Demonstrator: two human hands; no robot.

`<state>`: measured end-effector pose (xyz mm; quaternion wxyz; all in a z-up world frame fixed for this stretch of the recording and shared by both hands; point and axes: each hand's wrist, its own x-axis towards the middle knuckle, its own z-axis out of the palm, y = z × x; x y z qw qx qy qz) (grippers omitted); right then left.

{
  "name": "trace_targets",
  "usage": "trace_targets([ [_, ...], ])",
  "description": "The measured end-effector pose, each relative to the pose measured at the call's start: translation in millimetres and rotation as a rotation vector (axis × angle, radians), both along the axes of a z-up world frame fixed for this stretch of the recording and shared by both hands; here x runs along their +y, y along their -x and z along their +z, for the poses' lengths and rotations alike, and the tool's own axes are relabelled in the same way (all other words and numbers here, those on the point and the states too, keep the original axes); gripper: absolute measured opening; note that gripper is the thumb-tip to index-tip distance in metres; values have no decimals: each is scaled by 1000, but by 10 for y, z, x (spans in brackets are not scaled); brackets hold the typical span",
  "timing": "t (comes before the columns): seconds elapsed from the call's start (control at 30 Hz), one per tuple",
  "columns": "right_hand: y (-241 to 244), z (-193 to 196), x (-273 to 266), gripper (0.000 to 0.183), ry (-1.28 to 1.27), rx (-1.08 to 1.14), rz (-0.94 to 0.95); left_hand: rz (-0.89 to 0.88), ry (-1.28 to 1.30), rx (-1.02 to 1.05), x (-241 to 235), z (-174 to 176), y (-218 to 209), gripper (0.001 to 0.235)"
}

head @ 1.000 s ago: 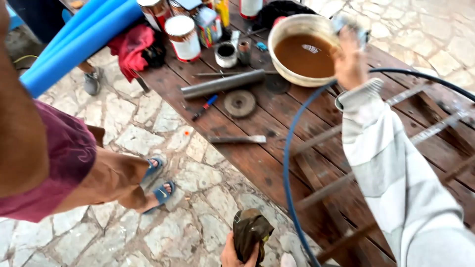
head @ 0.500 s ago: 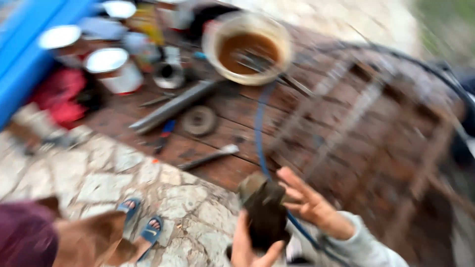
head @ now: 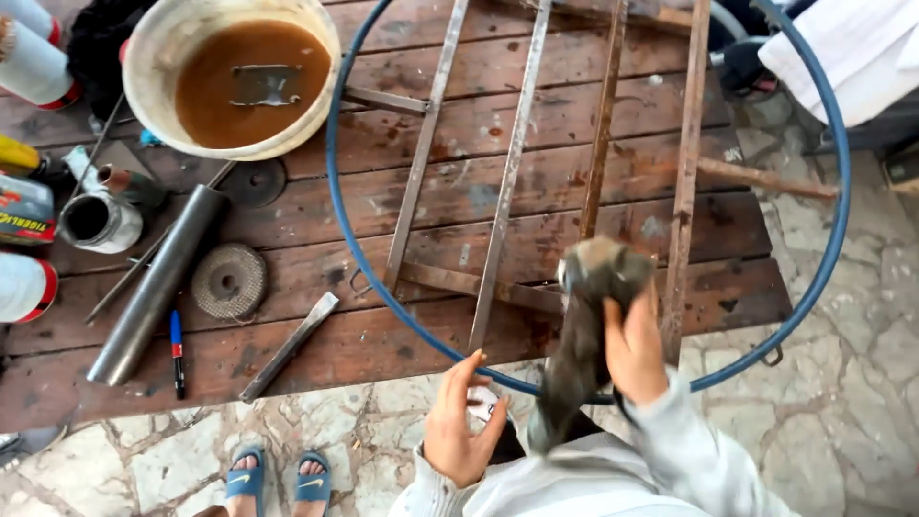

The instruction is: Sanding a circular metal frame with internal bars using a manual abrasive pad to remove rust or residue.

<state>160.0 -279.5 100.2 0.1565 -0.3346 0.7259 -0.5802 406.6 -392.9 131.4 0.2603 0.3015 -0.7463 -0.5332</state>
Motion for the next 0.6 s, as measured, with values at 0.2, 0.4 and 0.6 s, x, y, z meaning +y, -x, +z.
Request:
trace_targets([
  [0.2, -62, -577, -16, 85, -659, 812, -15, -149, 349, 62, 128, 30, 368, 56],
  [0.4, -152, -531, -466, 114, -758, 471, -117, -637, 548, -16, 389, 80, 854, 98],
  [0.6, 281, -834, -741, 108, -750, 565, -249, -504, 1141, -37, 565, -513, 1494, 53],
])
